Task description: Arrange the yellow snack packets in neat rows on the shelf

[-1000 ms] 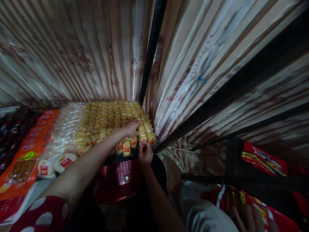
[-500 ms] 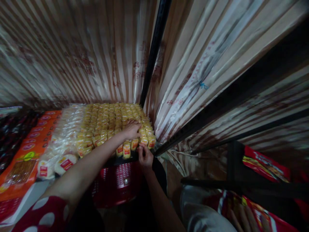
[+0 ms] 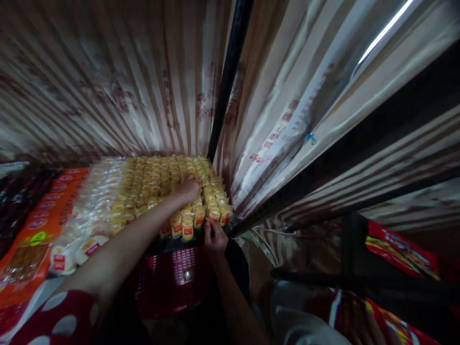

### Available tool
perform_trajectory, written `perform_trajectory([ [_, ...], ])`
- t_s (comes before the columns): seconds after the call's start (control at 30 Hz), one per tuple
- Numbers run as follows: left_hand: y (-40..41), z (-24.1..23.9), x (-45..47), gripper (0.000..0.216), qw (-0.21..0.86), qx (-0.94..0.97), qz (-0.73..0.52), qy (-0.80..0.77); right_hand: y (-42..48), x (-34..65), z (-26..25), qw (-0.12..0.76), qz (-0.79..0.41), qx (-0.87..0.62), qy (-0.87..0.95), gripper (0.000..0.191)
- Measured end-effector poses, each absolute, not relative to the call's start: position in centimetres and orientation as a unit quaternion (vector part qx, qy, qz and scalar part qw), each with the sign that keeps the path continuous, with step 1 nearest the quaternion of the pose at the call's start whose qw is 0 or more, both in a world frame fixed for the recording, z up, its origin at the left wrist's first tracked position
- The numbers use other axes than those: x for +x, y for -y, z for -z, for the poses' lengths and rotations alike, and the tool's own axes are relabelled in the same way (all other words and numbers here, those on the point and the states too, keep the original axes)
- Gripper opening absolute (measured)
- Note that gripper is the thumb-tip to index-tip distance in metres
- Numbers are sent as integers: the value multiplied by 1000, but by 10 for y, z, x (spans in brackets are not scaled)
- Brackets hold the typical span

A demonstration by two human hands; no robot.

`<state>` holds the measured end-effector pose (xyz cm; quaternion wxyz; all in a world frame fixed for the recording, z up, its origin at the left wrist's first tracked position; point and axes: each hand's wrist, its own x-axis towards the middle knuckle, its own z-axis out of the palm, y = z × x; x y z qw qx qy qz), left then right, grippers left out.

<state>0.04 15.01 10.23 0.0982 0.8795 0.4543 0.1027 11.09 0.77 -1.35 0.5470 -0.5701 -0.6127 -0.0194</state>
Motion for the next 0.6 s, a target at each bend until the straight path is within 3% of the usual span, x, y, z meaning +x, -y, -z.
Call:
perform_trajectory([
  [0.2,-155,-97,4,22,99,888,-96,-439,-9,110,13,531,41,-588,609,22],
  [0.6,-174,-90,11,17,-1,897,-139,-421,-9,110,11,524,105,-571,623,17],
])
